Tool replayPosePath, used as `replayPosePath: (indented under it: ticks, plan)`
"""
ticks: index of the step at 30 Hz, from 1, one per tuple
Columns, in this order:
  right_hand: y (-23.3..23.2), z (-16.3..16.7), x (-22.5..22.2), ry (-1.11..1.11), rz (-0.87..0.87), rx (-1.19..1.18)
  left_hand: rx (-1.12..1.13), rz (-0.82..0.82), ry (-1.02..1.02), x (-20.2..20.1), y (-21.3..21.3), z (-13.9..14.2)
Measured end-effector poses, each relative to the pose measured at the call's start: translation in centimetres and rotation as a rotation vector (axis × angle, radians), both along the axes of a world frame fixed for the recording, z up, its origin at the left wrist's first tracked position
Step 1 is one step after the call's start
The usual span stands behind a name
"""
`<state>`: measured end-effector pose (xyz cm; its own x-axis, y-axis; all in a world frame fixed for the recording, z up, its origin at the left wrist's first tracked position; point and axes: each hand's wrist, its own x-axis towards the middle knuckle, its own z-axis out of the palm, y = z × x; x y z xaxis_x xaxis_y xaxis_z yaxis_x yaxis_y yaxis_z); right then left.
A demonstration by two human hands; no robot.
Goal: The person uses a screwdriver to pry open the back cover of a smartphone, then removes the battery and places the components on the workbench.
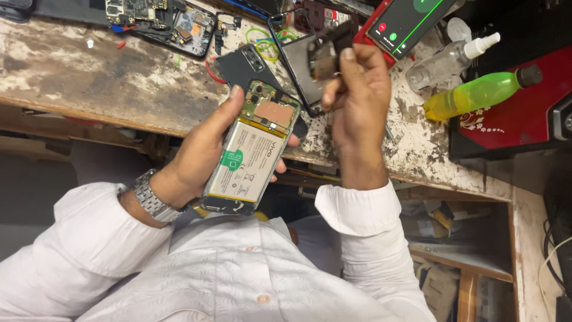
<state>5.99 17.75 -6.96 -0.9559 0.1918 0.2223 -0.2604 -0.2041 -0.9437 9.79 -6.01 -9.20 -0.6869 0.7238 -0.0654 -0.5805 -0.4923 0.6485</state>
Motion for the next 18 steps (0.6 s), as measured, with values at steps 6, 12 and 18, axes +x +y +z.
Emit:
replayPosePath:
  ticks: [6, 12, 18]
  plan:
    - [2.2, -1.4, 0.1, -0.139, -0.174, 0.649, 0.065, 0.032, -0.028, -0.3, -0.4, -0.1]
    - [-0.1, 0.4, 1.6, 0.123, -0.366, 1.187, 0.029, 0.041, -0.019, -0.4, -0.2, 0.2]
    - [-3.7, 4.4, 6.7, 0.254, 0.061, 1.052, 0.020, 0.092, -0.021, -0.3, -0.5, 0.3]
